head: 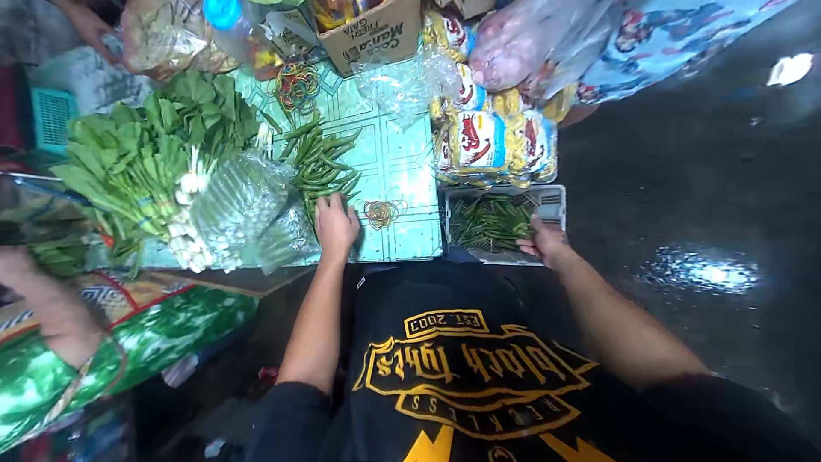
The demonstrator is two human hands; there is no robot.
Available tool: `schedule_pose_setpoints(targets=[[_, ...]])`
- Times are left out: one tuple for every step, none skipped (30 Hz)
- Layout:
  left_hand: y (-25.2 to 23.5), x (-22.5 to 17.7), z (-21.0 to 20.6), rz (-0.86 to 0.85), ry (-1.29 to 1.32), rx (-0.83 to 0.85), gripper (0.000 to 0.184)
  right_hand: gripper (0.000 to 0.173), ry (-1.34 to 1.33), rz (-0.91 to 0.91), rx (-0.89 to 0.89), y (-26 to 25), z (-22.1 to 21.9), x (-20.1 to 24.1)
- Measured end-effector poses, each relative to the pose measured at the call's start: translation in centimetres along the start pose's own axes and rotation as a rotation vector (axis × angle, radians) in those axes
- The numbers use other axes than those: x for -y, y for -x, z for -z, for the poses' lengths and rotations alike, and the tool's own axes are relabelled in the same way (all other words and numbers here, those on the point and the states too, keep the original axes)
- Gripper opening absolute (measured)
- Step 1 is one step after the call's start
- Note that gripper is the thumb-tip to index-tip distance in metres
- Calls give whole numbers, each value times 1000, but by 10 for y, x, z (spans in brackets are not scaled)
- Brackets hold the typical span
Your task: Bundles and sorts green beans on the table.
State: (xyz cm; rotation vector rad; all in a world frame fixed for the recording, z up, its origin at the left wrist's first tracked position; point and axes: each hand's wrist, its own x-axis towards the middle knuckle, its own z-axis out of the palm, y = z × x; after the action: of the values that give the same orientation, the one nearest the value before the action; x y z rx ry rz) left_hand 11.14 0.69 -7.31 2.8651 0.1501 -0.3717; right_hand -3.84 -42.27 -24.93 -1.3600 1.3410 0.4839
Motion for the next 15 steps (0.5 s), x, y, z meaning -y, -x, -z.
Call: schedule_pose_setpoints(targets=[[-5, 0, 0, 23, -76, -34, 44, 72, 42, 17, -16, 1, -7, 3], [-9, 0, -2, 43, -148, -50, 46, 72, 85, 56, -22, 3, -12, 4], [-14, 1, -5, 64, -209, -49, 49, 67, 119, 106, -25, 1, -18, 2], [-17, 2, -7, 87, -256, -30, 48, 61, 143, 146, -10, 0, -22, 1], [-20, 4, -10, 94, -285, -13, 48, 52, 157, 175, 14, 1, -27, 0], [-22, 7, -12, 88, -304, -6, 46, 44, 162, 203, 35, 4, -31, -2], [-23, 10, -14, 72, -320, -14, 42, 40, 169, 234, 49, 8, -36, -3], [-23, 14, -15, 54, -330, -22, 39, 37, 170, 263, 66, 15, -40, -3], [-24, 18, -16, 37, -343, -29, 34, 34, 168, 290, 72, 23, -44, -2], [-24, 23, -18, 14, -351, -41, 30, 33, 165, 314, 73, 30, -47, -2], [-23, 27, -19, -12, -358, -56, 26, 31, 161, 340, 73, 38, -50, -2], [-22, 32, -21, -42, -363, -72, 24, 29, 155, 377, 66, 45, -54, -1], [-21, 36, -23, -71, -364, -95, 23, 28, 151, 417, 56, 55, -57, 3], [-19, 39, -24, -93, -353, -120, 23, 26, 150, 464, 48, 66, -60, 10], [-18, 40, -24, -104, -327, -138, 24, 24, 159, 531, 41, 78, -63, 19]])
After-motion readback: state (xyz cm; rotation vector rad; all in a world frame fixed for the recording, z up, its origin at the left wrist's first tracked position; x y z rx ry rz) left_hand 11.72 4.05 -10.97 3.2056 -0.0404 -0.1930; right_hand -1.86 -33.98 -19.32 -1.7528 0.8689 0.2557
